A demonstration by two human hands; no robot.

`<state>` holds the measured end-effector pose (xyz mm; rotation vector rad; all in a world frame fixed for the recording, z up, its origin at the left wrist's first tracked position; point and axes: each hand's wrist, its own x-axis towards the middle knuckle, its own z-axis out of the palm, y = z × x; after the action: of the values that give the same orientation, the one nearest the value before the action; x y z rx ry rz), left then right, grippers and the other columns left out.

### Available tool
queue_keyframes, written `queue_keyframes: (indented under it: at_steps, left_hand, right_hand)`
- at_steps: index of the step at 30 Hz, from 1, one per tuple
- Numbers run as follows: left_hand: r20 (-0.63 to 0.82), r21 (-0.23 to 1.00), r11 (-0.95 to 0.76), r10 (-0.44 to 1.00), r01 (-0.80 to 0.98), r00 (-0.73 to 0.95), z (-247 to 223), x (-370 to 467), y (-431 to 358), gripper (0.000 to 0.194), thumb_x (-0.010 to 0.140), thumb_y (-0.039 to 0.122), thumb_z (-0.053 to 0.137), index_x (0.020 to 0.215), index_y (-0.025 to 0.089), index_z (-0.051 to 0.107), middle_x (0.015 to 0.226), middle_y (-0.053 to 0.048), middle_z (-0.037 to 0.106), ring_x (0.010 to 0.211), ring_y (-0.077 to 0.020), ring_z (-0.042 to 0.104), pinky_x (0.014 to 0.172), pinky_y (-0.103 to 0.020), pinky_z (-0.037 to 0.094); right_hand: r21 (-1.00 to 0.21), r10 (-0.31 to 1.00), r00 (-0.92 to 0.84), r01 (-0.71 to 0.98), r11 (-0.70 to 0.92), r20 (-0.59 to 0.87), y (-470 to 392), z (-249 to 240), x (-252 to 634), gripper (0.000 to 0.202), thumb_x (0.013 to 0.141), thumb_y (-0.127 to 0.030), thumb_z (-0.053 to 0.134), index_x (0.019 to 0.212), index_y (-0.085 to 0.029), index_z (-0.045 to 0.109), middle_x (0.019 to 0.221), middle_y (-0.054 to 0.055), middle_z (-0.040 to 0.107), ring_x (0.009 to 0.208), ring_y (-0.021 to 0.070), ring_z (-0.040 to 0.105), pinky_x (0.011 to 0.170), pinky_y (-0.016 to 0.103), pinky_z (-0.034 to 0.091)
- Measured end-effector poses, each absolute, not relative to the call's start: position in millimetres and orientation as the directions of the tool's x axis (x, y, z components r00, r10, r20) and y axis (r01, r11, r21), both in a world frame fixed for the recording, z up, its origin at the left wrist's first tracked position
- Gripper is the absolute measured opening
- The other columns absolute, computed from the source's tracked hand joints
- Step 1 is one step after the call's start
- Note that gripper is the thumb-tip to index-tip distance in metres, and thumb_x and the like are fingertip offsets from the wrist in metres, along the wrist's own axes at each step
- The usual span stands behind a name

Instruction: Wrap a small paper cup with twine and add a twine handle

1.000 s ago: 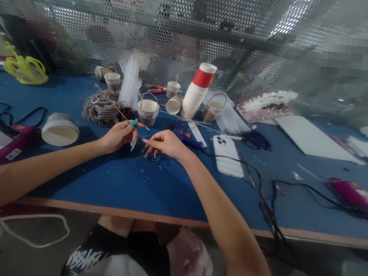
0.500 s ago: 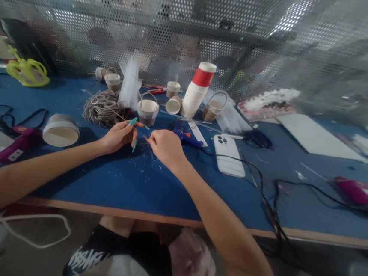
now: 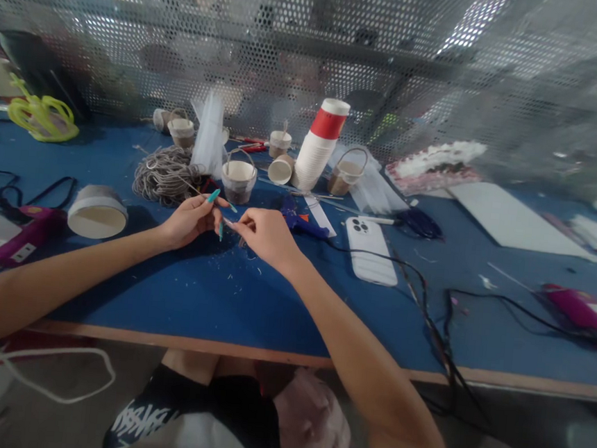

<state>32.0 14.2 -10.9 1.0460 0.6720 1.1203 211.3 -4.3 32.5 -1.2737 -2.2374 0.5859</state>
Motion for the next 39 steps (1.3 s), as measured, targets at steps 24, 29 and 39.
queue_keyframes:
  at_steps: [24, 29, 39]
  left_hand:
    - [0.059, 0.924, 0.075, 0.941, -0.375, 0.333, -11, 33, 13, 0.032, 0.095, 0.017, 0.034, 0.083, 0.008, 0.062, 0.054, -0.002, 0.062, 0.048, -0.0109, 0.06, 0.057, -0.024, 0.05]
    - [0.066, 0.925, 0.065, 0.943, -0.374, 0.327, -13, 32, 14, 0.029, 0.094, 0.019, 0.037, 0.084, 0.007, 0.062, 0.054, -0.001, 0.062, 0.047, -0.0105, 0.059, 0.056, -0.024, 0.05]
    - [0.031, 0.935, 0.08, 0.952, -0.346, 0.304, -13, 33, 13, 0.024, 0.091, 0.025, 0.047, 0.088, 0.006, 0.063, 0.052, -0.001, 0.061, 0.046, -0.0096, 0.057, 0.055, -0.024, 0.049]
  right_hand:
    - [-0.19, 0.712, -0.576, 0.708, 0.68, 0.403, 2, 25, 216, 0.015, 0.082, -0.018, 0.06, 0.068, -0.016, 0.063, 0.066, 0.006, 0.062, 0.074, 0.0184, 0.049, 0.066, 0.031, 0.038]
    - [-0.154, 0.72, -0.574, 0.73, 0.666, 0.391, 2, 25, 216, 0.013, 0.084, -0.02, 0.059, 0.073, -0.015, 0.064, 0.071, 0.008, 0.064, 0.08, 0.0206, 0.05, 0.07, 0.032, 0.038]
    - [-0.357, 0.86, -0.408, 0.788, 0.502, 0.308, 14, 65, 255, 0.028, 0.084, -0.042, 0.055, 0.09, -0.016, 0.062, 0.088, 0.009, 0.065, 0.083, 0.0206, 0.058, 0.075, 0.035, 0.044]
